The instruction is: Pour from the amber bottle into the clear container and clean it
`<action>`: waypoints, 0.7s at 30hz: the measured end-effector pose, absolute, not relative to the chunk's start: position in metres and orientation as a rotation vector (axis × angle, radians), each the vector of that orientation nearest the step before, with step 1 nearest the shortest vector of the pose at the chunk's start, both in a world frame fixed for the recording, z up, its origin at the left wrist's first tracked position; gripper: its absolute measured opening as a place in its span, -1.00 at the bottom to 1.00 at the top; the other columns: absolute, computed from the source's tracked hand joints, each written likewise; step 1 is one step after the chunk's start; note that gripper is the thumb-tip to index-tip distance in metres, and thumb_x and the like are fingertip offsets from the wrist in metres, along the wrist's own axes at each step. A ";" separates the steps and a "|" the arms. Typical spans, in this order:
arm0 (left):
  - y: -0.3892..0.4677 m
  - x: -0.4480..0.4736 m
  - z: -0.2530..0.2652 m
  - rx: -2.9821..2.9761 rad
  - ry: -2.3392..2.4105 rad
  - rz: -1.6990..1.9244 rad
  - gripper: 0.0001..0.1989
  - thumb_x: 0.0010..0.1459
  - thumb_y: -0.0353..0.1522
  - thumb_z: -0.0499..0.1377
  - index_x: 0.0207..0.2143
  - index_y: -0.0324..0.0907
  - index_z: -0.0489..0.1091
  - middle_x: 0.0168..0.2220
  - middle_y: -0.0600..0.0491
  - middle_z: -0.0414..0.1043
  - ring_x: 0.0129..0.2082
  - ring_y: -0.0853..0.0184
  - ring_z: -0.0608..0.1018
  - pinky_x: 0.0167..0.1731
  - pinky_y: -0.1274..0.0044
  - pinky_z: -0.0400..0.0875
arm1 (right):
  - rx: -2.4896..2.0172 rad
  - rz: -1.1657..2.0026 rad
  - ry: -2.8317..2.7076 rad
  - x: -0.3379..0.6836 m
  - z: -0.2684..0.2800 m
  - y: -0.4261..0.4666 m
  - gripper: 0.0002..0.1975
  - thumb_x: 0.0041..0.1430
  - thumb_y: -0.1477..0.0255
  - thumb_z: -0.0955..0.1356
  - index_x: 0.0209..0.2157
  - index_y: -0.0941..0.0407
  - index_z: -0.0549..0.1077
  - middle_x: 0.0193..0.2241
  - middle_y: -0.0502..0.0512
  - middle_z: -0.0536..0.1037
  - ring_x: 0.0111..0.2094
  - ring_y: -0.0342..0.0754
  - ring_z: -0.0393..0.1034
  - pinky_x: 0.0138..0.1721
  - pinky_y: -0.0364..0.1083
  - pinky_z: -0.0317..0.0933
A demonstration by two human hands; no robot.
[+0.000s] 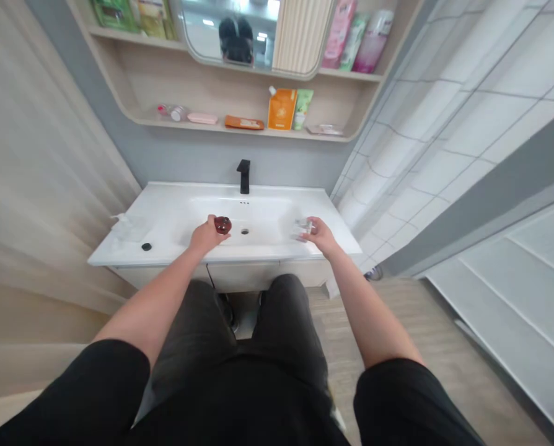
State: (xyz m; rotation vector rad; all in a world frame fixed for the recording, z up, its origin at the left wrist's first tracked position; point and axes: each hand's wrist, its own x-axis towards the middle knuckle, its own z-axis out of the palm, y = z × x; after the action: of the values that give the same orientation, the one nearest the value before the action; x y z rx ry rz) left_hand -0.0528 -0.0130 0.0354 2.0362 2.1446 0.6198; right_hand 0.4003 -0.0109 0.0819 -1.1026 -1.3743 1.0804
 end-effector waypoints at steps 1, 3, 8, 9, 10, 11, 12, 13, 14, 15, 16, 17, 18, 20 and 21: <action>-0.013 -0.054 0.034 2.024 2.136 0.630 -0.20 0.26 -0.01 0.50 0.34 -0.15 0.26 0.09 -0.33 0.72 0.11 -0.20 0.77 0.05 0.26 0.59 | -1.095 1.074 -1.377 0.402 0.083 -0.012 -0.21 -0.34 0.18 0.81 -0.06 -0.08 0.51 -0.09 0.05 0.69 -0.14 0.13 0.65 -0.05 0.27 0.69; -0.012 -0.055 0.033 2.005 2.116 0.653 -0.22 0.26 -0.04 0.50 0.33 -0.13 0.26 0.09 -0.31 0.72 0.13 -0.18 0.77 0.04 0.28 0.60 | -1.085 1.080 -1.389 0.399 0.083 -0.011 -0.20 -0.33 0.19 0.80 -0.05 -0.08 0.51 -0.09 0.04 0.68 -0.14 0.14 0.65 -0.03 0.29 0.68; -0.011 -0.056 0.034 1.968 2.088 0.681 -0.26 0.27 -0.10 0.51 0.31 -0.14 0.27 0.11 -0.33 0.71 0.15 -0.17 0.76 0.05 0.28 0.61 | -1.080 1.107 -1.399 0.362 0.074 0.006 -0.17 -0.35 0.20 0.76 0.00 -0.06 0.47 -0.09 0.03 0.67 -0.13 0.11 0.62 -0.02 0.20 0.65; -0.012 -0.056 0.035 1.957 2.086 0.687 -0.26 0.26 -0.11 0.51 0.31 -0.15 0.27 0.12 -0.34 0.71 0.16 -0.17 0.76 0.06 0.27 0.61 | -1.073 1.114 -1.398 0.350 0.071 0.010 -0.16 -0.36 0.21 0.76 0.00 -0.06 0.47 -0.07 0.03 0.66 -0.12 0.11 0.61 -0.03 0.18 0.64; -0.012 -0.056 0.035 1.948 2.080 0.700 -0.26 0.26 -0.12 0.52 0.31 -0.15 0.27 0.14 -0.35 0.70 0.17 -0.18 0.75 0.07 0.26 0.61 | -1.063 1.125 -1.400 0.337 0.069 0.015 -0.16 -0.36 0.22 0.75 0.00 -0.06 0.46 -0.04 0.04 0.66 -0.11 0.10 0.61 -0.03 0.16 0.64; -0.012 -0.056 0.036 1.939 2.070 0.720 -0.26 0.26 -0.12 0.53 0.31 -0.15 0.27 0.16 -0.36 0.70 0.18 -0.18 0.75 0.09 0.25 0.60 | -1.051 1.143 -1.405 0.324 0.066 0.019 -0.16 -0.36 0.22 0.75 0.00 -0.06 0.46 -0.02 0.04 0.65 -0.10 0.10 0.60 -0.04 0.14 0.63; -0.012 -0.056 0.037 1.927 2.055 0.747 -0.25 0.26 -0.13 0.53 0.31 -0.15 0.27 0.17 -0.35 0.69 0.19 -0.17 0.75 0.11 0.24 0.60 | -1.038 1.164 -1.414 0.310 0.063 0.024 -0.17 -0.35 0.22 0.74 0.01 -0.06 0.45 0.00 0.05 0.64 -0.08 0.10 0.60 -0.04 0.13 0.62; -0.011 -0.057 0.037 1.909 2.038 0.781 -0.25 0.25 -0.14 0.54 0.31 -0.13 0.28 0.17 -0.34 0.69 0.19 -0.16 0.75 0.12 0.23 0.60 | -1.029 1.187 -1.426 0.296 0.060 0.028 -0.18 -0.34 0.21 0.73 0.00 -0.06 0.44 0.00 0.05 0.64 -0.06 0.11 0.59 -0.04 0.12 0.61; -0.011 -0.057 0.038 1.881 2.021 0.819 -0.25 0.23 -0.15 0.55 0.31 -0.11 0.28 0.17 -0.30 0.70 0.18 -0.14 0.75 0.13 0.23 0.61 | -1.025 1.210 -1.441 0.283 0.056 0.032 -0.19 -0.32 0.19 0.72 0.00 -0.06 0.44 -0.01 0.04 0.63 -0.05 0.12 0.58 -0.04 0.12 0.60; -0.011 -0.058 0.038 1.848 2.004 0.862 -0.24 0.21 -0.16 0.57 0.30 -0.08 0.29 0.16 -0.25 0.72 0.17 -0.11 0.76 0.13 0.23 0.61 | -1.024 1.229 -1.453 0.269 0.051 0.036 -0.21 -0.31 0.18 0.71 -0.01 -0.06 0.43 -0.02 0.04 0.63 -0.04 0.12 0.58 -0.05 0.11 0.59; -0.010 -0.060 0.038 1.812 1.986 0.908 -0.24 0.18 -0.18 0.58 0.29 -0.05 0.30 0.14 -0.20 0.73 0.16 -0.08 0.77 0.14 0.24 0.62 | -1.029 1.243 -1.462 0.257 0.047 0.039 -0.22 -0.30 0.16 0.71 -0.02 -0.06 0.42 -0.03 0.03 0.62 -0.04 0.12 0.57 -0.05 0.10 0.59; -0.010 -0.061 0.038 1.776 1.970 0.958 -0.24 0.16 -0.20 0.59 0.28 -0.03 0.31 0.14 -0.16 0.73 0.16 -0.04 0.77 0.16 0.25 0.62 | -1.037 1.253 -1.471 0.245 0.041 0.042 -0.23 -0.29 0.15 0.70 -0.03 -0.05 0.42 -0.04 0.03 0.62 -0.05 0.11 0.57 -0.06 0.09 0.58; -0.009 -0.062 0.038 1.746 1.951 1.007 -0.24 0.14 -0.22 0.60 0.27 -0.01 0.32 0.14 -0.12 0.74 0.16 0.00 0.77 0.17 0.27 0.63 | -1.046 1.257 -1.484 0.234 0.036 0.045 -0.24 -0.28 0.14 0.69 -0.04 -0.05 0.42 -0.04 0.02 0.62 -0.05 0.11 0.57 -0.07 0.08 0.57; -0.008 -0.065 0.039 1.710 1.912 1.091 -0.23 0.12 -0.26 0.60 0.28 -0.01 0.34 0.17 -0.09 0.73 0.19 0.06 0.76 0.21 0.29 0.63 | -1.068 1.217 -1.549 0.215 0.024 0.050 -0.27 -0.25 0.15 0.67 -0.03 -0.05 0.42 -0.06 0.01 0.61 -0.07 0.10 0.56 -0.09 0.08 0.56; -0.007 -0.066 0.039 1.702 1.898 1.124 -0.23 0.12 -0.28 0.59 0.29 -0.02 0.34 0.19 -0.09 0.72 0.20 0.08 0.75 0.23 0.29 0.62 | -1.080 1.173 -1.599 0.209 0.018 0.052 -0.29 -0.23 0.16 0.66 -0.02 -0.04 0.43 -0.07 0.02 0.62 -0.07 0.11 0.56 -0.09 0.08 0.56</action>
State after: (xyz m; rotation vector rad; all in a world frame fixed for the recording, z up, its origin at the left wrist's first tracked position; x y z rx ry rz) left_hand -0.0659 -0.0073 0.0388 1.7018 1.8978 1.1244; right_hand 0.2085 0.0518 0.0180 -1.0805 -1.5991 1.1731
